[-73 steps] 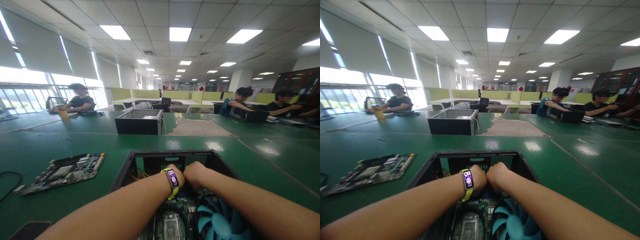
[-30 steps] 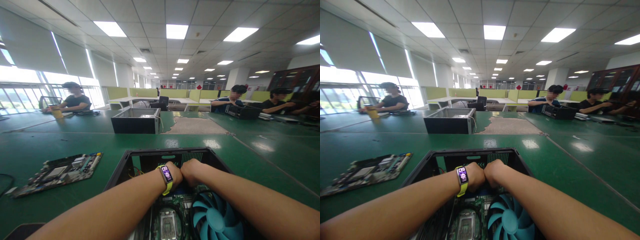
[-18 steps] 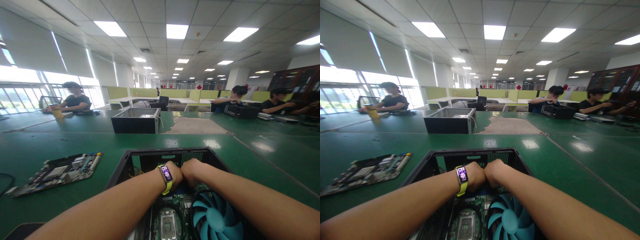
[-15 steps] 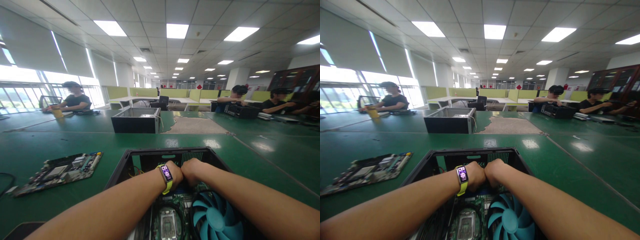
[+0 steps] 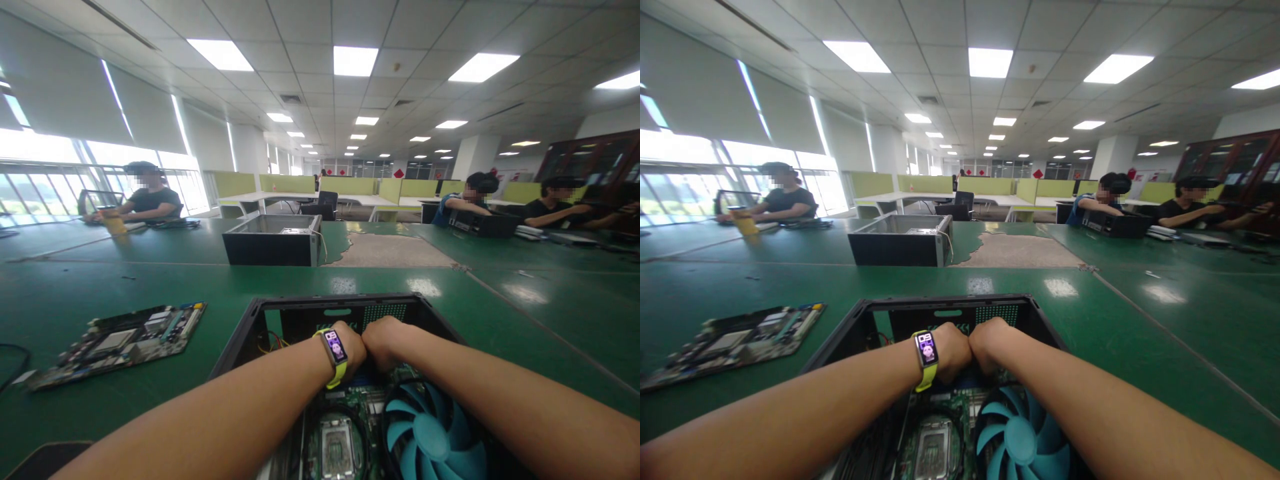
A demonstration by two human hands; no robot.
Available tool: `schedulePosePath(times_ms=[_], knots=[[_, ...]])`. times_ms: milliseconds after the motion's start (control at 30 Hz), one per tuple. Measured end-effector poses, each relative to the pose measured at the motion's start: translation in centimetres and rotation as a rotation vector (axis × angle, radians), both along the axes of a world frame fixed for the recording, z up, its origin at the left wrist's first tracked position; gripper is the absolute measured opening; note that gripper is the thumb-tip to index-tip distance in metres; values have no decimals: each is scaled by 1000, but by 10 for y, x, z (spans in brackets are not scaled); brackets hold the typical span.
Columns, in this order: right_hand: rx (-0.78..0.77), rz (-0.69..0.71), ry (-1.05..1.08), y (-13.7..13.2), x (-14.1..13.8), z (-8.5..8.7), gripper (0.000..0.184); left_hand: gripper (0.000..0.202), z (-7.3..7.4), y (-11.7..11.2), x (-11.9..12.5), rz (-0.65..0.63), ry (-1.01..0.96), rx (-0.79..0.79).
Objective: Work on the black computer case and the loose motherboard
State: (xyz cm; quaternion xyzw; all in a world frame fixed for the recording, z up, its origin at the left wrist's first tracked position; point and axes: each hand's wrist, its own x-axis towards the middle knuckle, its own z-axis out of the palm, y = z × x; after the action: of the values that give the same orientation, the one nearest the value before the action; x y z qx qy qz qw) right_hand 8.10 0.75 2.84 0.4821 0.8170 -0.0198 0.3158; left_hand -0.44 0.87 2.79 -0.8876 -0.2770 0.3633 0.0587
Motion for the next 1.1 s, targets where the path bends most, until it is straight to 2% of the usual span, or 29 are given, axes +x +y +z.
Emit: schedulePosePath(times_ms=[467,900,1100], knots=[[2,-15,-2,1,0,-1,48,43,-6,5,-1,-1,-32,5],[14,-25,21,1,0,-1,45,44,-5,4,-1,13,-35,-7],[6,-28,12,3,0,-2,50,44,-3,2,-1,22,-42,-2]])
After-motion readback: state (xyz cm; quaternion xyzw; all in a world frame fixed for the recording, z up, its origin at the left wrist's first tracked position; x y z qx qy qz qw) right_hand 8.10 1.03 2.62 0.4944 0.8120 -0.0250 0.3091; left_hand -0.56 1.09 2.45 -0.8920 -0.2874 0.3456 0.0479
